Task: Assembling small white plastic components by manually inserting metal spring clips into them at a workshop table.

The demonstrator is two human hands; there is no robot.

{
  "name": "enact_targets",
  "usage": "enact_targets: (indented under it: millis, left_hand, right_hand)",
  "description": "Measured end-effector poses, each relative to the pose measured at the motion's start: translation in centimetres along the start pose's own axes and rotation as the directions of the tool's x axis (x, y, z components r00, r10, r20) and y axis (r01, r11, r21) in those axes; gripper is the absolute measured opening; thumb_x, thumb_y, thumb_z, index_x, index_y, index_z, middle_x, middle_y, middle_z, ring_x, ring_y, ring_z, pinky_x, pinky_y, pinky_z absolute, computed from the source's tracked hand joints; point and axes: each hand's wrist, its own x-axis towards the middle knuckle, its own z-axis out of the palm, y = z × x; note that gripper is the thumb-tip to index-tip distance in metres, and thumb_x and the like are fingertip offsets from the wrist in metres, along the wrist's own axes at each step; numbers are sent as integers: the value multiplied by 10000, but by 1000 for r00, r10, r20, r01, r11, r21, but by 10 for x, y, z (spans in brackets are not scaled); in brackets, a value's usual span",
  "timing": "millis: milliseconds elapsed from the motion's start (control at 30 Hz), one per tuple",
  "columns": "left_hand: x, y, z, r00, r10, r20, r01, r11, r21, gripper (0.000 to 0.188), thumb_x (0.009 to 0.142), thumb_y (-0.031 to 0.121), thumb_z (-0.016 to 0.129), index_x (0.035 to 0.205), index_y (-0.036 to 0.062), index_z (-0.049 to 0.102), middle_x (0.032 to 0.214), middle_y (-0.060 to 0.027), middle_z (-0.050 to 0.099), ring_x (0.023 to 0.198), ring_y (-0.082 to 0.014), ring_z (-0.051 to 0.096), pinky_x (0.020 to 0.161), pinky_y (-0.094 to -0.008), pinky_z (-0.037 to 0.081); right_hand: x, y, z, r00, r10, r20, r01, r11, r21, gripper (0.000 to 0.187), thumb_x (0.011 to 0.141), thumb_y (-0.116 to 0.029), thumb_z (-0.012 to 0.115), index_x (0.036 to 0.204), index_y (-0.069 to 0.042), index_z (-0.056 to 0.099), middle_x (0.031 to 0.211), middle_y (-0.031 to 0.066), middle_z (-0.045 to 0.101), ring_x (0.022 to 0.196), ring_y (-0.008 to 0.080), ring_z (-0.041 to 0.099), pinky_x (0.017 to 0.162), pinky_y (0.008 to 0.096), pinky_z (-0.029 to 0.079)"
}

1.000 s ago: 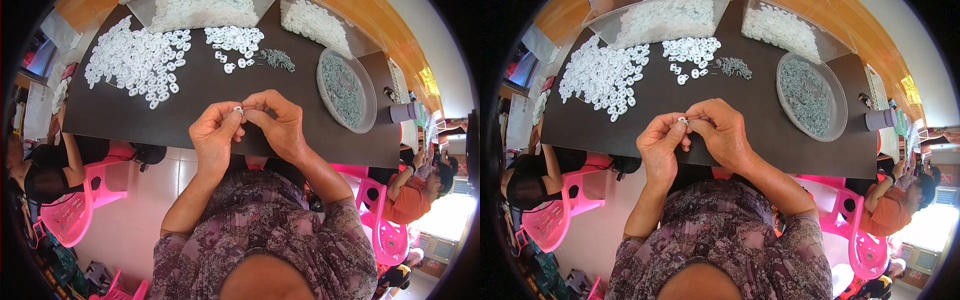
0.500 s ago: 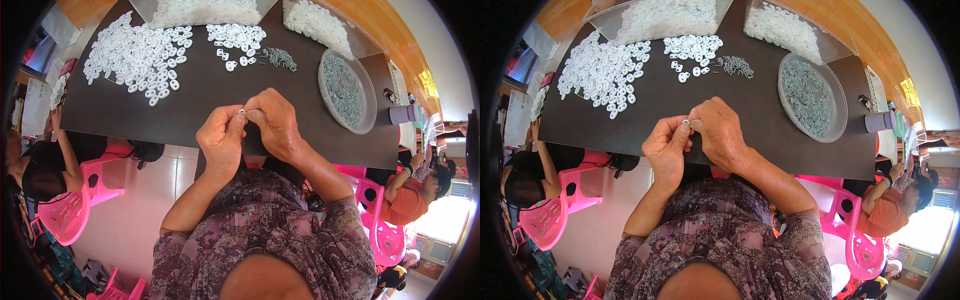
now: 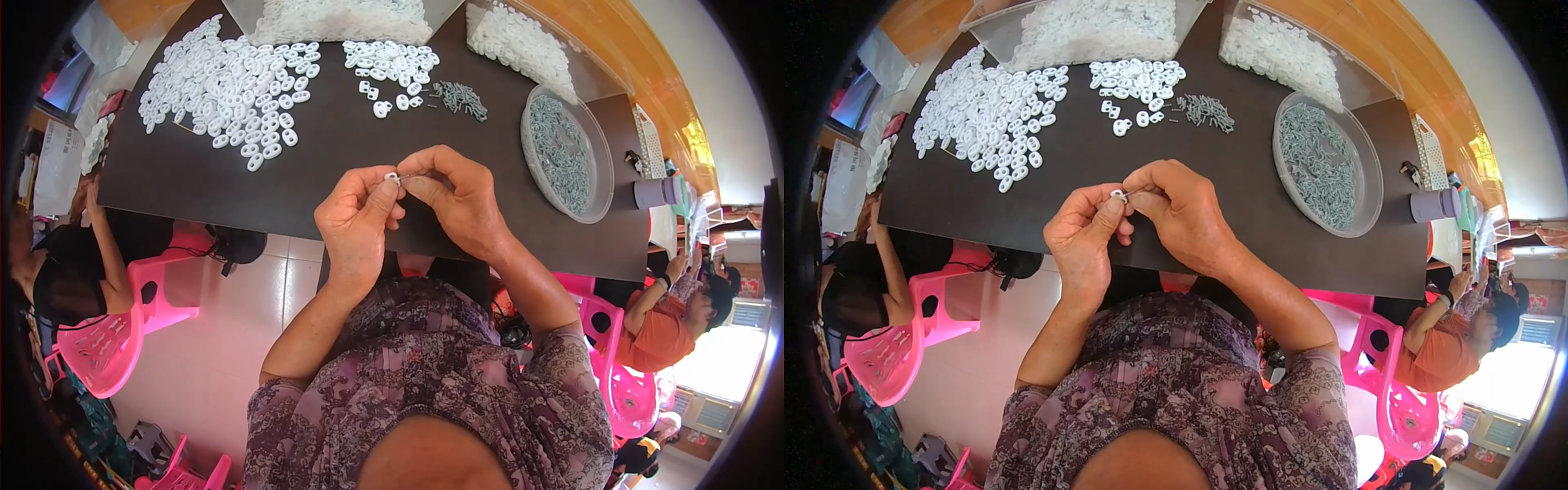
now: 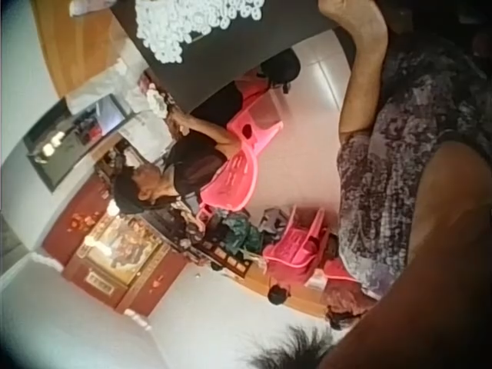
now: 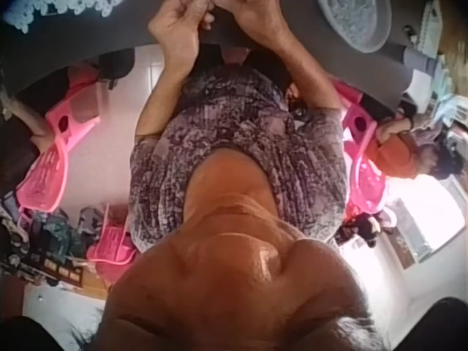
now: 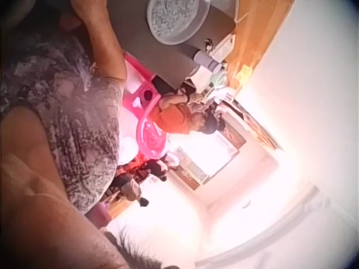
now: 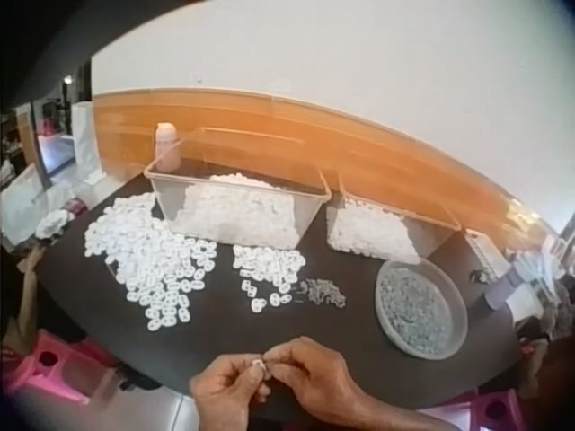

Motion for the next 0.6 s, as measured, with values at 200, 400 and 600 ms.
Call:
enact_targets:
  millis: [200, 400, 600]
  left_hand:
    - [-2, -1, -1, 1000, -9, -2, 9, 1000, -12, 108, 881, 45, 576, 961, -23, 601, 776, -28, 603, 603, -56, 531, 507, -170, 420]
    - [-2, -2, 0, 1000, 5, -14, -5, 1000, 9, 93, 877, 33, 573, 947, -21, 604, 765, -23, 600, 597, -54, 528, 501, -172, 420]
    - [-5, -6, 3, 997, 49, -52, -46, 998, 52, 67, 873, 15, 567, 916, -13, 610, 755, -17, 598, 588, -47, 523, 497, -174, 424]
  right_hand:
    - [0, -2, -2, 997, 60, 41, -55, 993, -101, 58, 837, -10, 587, 887, 17, 597, 811, 20, 613, 768, 73, 560, 694, 225, 461]
    - [1, 2, 1, 999, -23, 27, 27, 991, -133, 37, 825, -19, 592, 848, 8, 581, 779, 21, 588, 732, 72, 539, 649, 229, 442]
    - [4, 5, 11, 975, -218, -31, 206, 953, -223, 43, 750, 0, 561, 729, -11, 526, 703, 106, 525, 667, 277, 510, 593, 373, 422]
